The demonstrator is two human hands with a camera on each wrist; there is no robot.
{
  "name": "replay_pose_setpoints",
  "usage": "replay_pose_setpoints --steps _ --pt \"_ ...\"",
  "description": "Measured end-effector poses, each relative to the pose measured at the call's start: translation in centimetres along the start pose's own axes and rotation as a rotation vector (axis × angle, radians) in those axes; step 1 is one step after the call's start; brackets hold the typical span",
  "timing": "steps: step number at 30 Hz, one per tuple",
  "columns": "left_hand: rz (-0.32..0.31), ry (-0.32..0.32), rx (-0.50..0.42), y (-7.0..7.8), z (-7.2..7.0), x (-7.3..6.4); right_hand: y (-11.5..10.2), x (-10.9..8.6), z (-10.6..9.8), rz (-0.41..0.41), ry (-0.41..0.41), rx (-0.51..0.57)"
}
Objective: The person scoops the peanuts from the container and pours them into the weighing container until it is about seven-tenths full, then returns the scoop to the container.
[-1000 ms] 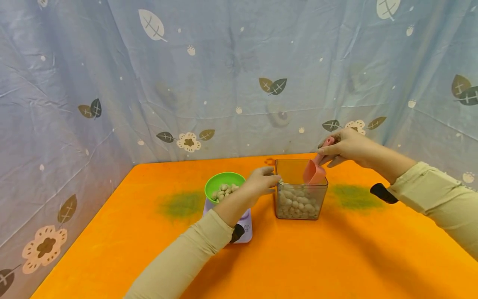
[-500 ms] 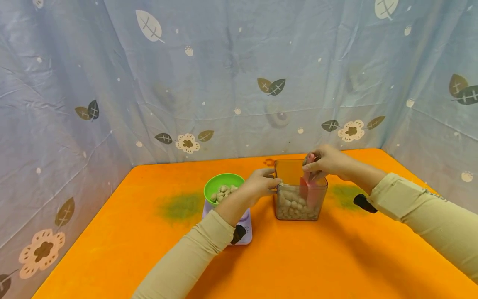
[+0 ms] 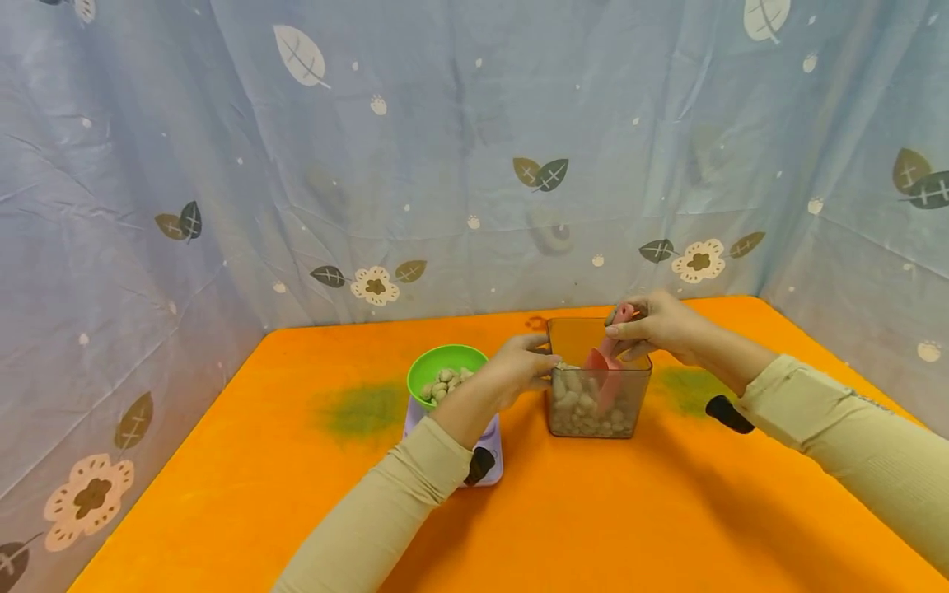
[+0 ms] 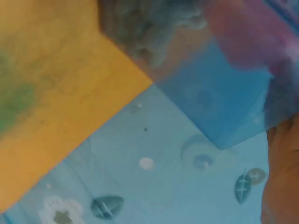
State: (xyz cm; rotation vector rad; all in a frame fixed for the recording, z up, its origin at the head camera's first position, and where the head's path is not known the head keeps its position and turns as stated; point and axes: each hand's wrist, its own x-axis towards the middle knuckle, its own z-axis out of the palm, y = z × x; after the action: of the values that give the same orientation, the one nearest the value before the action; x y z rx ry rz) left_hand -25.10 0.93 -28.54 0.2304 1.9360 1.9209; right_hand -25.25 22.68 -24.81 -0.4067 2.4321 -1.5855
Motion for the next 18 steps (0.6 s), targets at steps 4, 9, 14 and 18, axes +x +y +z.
replay_pose_setpoints --steps 4,9,14,18 --pt "0.013 -0.01 0.002 0.0 -0.1 0.0 0.2 0.2 0.4 -0.009 -0.033 -0.085" --pt "0.007 0.005 0.002 0.0 0.1 0.1 0.5 0.4 1.4 -0.014 0.025 0.026" --pt "0.009 0.003 -0.003 0.0 0.1 0.0 0.4 0.3 1.5 -0.02 0.072 0.167" --pt "0.008 -0.001 -0.009 -0.1 0.1 0.0 0.4 0.3 1.5 -0.026 0.08 0.265"
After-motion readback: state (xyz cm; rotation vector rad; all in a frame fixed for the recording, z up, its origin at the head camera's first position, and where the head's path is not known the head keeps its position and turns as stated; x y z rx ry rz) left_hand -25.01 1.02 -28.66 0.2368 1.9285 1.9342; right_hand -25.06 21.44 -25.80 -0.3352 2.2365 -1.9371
